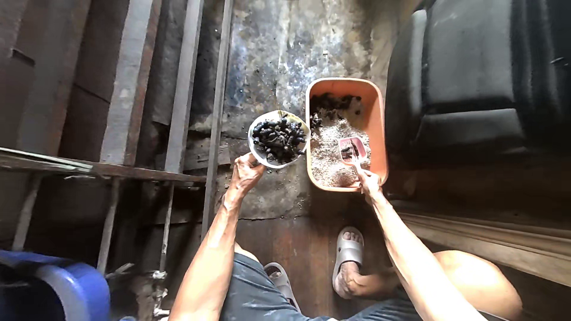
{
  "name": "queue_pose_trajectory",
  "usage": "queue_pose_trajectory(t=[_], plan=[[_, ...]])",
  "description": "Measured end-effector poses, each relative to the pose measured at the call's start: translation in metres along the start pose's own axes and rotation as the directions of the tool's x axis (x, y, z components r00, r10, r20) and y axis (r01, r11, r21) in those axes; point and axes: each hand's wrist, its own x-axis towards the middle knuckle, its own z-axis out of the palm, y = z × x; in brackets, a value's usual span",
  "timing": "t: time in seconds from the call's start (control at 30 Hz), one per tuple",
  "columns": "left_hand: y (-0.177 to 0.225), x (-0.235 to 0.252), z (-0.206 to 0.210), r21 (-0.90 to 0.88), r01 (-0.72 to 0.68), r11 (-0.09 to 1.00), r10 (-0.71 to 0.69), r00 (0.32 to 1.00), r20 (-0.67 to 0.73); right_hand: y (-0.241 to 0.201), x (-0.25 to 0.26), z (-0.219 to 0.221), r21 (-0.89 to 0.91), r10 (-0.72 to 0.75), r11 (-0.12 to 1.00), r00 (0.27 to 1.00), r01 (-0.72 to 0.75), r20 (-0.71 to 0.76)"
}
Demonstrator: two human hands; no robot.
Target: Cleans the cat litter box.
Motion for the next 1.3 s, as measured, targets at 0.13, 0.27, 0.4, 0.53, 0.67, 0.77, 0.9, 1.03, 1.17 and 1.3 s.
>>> queue_pose_trajectory(t=[0.13, 0.27, 0.4, 0.53, 0.67, 0.77, 0.9, 1.03, 1.17, 1.3], plan=[[-0.003, 0.002, 0.007, -0.014, 0.009, 1.000, -0.008, 1.000, 0.026, -0.003, -0.003, -0.005, -0.018, -0.030, 0.999, 1.000, 0.030, -0.005], [-0.012, 0.004, 0.014, 0.007, 0.019, 1.000, -0.020, 0.998, 0.052, -0.003, -0.003, -0.010, -0.040, -0.080, 0.996, 0.997, 0.080, 0.004], [-0.017, 0.007, 0.020, 0.026, 0.054, 0.998, -0.056, 0.994, 0.090, -0.022, -0.014, -0.027, -0.089, -0.199, 0.976, 0.980, 0.201, 0.029], [-0.021, 0.011, 0.026, 0.060, 0.058, 0.997, -0.064, 0.991, 0.117, -0.065, -0.040, -0.057, -0.180, -0.339, 0.916, 0.932, 0.358, 0.128], [-0.017, 0.014, 0.030, 0.080, 0.057, 0.995, -0.069, 0.987, 0.148, -0.125, -0.055, -0.080, -0.269, -0.472, 0.805, 0.846, 0.528, 0.248], [-0.014, 0.016, 0.033, 0.103, 0.073, 0.992, -0.090, 0.981, 0.172, -0.171, -0.056, -0.084, -0.350, -0.558, 0.674, 0.759, 0.650, 0.336], [-0.010, 0.019, 0.036, 0.152, 0.092, 0.984, -0.121, 0.973, 0.194, -0.230, -0.069, -0.079, -0.511, -0.570, 0.411, 0.650, 0.755, 0.503], [-0.001, 0.021, 0.035, 0.161, 0.110, 0.981, -0.142, 0.969, 0.204, -0.275, -0.084, -0.061, -0.582, -0.576, 0.055, 0.502, 0.811, 0.645], [0.002, 0.022, 0.033, 0.187, 0.141, 0.972, -0.178, 0.963, 0.201, -0.309, -0.100, -0.049, -0.577, -0.544, -0.110, 0.437, 0.809, 0.716], [0.002, 0.024, 0.029, 0.197, 0.137, 0.971, -0.175, 0.965, 0.193, -0.330, -0.111, -0.041, -0.570, -0.496, -0.139, 0.441, 0.810, 0.748]])
